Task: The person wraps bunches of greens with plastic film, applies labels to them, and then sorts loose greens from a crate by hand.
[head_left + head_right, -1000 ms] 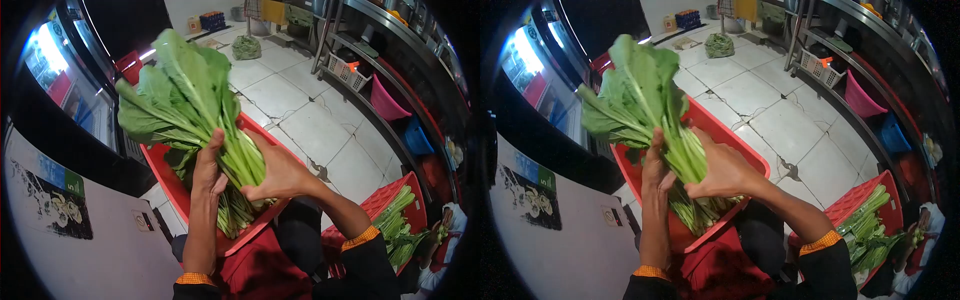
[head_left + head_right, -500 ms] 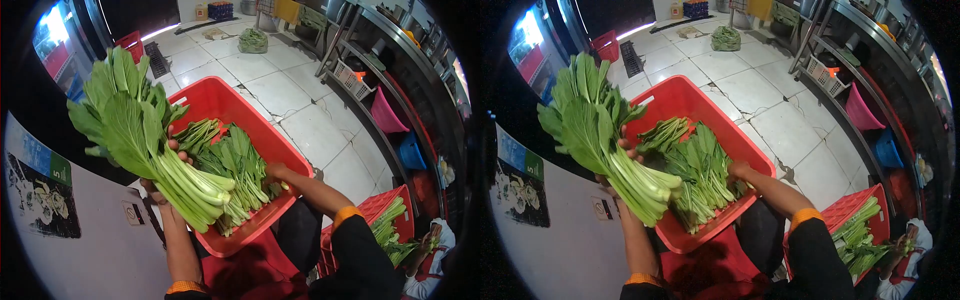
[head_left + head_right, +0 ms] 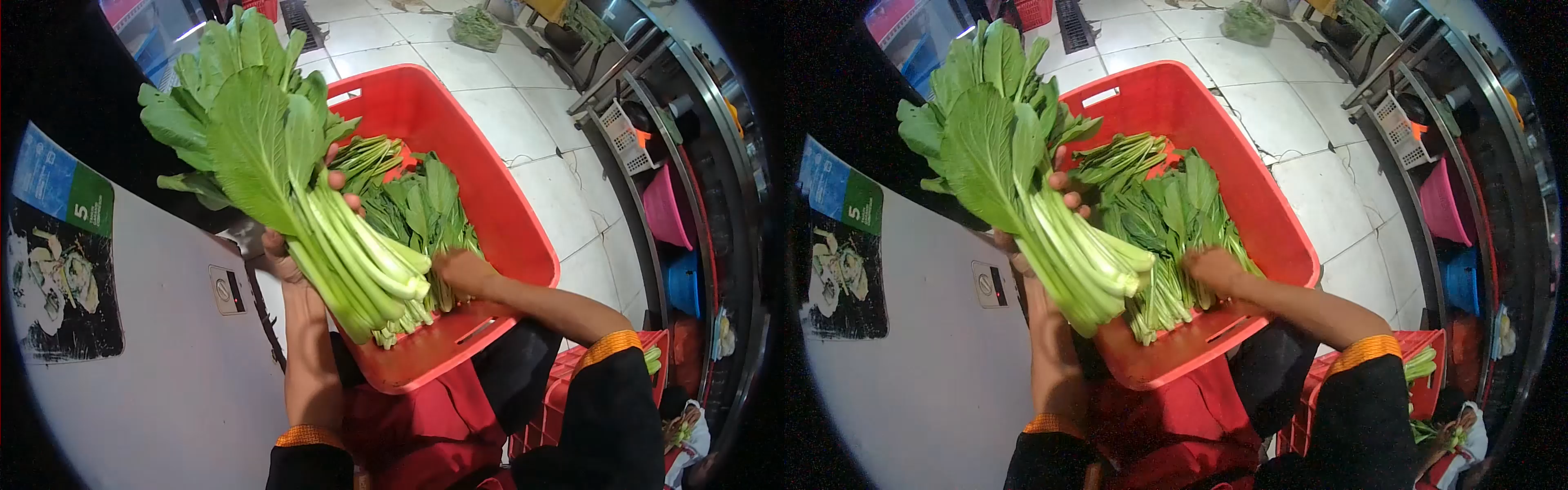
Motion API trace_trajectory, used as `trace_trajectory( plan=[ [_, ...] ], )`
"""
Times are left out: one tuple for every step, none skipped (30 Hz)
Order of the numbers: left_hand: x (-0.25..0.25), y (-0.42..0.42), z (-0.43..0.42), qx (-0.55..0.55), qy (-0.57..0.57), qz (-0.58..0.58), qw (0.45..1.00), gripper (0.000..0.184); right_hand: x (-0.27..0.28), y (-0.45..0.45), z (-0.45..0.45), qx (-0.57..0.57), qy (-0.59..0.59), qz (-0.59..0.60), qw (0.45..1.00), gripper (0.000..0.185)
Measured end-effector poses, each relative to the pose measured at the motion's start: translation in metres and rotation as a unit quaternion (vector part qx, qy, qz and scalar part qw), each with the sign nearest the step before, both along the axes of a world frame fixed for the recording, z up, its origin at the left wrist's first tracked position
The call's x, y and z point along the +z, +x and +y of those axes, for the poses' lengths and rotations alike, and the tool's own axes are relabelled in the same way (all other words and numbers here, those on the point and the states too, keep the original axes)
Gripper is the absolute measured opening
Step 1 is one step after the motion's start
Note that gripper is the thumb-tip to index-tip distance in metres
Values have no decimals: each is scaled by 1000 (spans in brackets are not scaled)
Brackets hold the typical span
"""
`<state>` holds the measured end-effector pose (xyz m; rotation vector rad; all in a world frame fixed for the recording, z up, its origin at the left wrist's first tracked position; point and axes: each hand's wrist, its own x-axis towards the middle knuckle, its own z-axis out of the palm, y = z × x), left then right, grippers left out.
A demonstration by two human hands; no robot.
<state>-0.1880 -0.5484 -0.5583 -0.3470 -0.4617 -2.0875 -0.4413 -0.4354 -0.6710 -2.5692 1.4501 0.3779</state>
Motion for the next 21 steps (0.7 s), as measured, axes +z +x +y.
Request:
trace_trajectory(
  plan=[
    [-2, -1, -2, 1, -6, -4, 1000, 107, 18, 32, -7, -13, 140, -43, 989, 26],
    [-4, -1, -1, -3, -3, -4, 1000, 107, 29, 54, -3, -48, 169, -179, 968, 23],
    [-6, -2, -1, -7, -1, -5, 1000, 107, -41, 64, 1, 30, 149, -228, 962, 21],
    [-6, -1, -1, -4, -6, -5, 1000, 107, 13, 93, -5, -46, 298, -182, 936, 17],
    [-7, 0, -1, -4, -5, -13, 1000, 108, -143, 90, 17, 171, -133, -282, 935, 15],
    [-8, 2, -2, -5, -4, -20, 1000, 108, -162, 90, 15, 176, -138, -282, 933, 15],
    [-10, 3, -5, -1, -9, -19, 1000, 108, -174, 90, 12, 192, -122, -242, 943, 15],
    [-13, 5, -6, 6, -18, -19, 1000, 108, -180, 90, 11, 207, -104, -202, 952, 14],
    [-15, 8, -7, 14, -25, -19, 999, 108, -186, 89, 10, 221, -84, -161, 958, 15],
    [-14, 9, -6, 18, -22, -20, 999, 108, -188, 89, 13, 235, -61, -122, 962, 15],
    [-12, 10, -4, 18, -12, -13, 1000, 108, -165, 84, 9, 235, -63, -139, 960, 16],
    [-10, 10, -3, 16, -4, -6, 1000, 108, -113, 74, -1, 234, -67, -155, 957, 16],
    [-10, 10, -3, 16, -3, -4, 1000, 108, -45, 64, -5, 152, -11, -199, 968, 17],
    [-10, 11, -4, 13, -11, 7, 1000, 108, 11, 54, -7, 67, 45, -239, 968, 18],
    [-10, 10, -5, 11, -19, 20, 1000, 109, 28, 42, -10, 35, -35, -231, 972, 16],
    [-10, 10, -4, 24, -24, 24, 999, 110, 40, 31, -12, 5, -116, -221, 968, 15],
    [-9, 8, -5, 21, -24, 27, 999, 110, 50, 22, -11, 3, -117, -218, 969, 15],
    [-8, 8, -5, 23, -37, 38, 998, 112, 59, 15, -9, -14, -126, -219, 967, 14],
    [-7, 8, -5, 27, -50, 49, 997, 113, 64, 11, -8, -29, -136, -220, 966, 14],
    [-7, 10, -5, 35, -44, 31, 998, 116, 66, 10, -8, 15, -169, -225, 960, 13],
    [-7, 12, -6, 32, -46, 31, 998, 116, 71, 11, -6, 12, -172, -224, 959, 13]
  ],
)
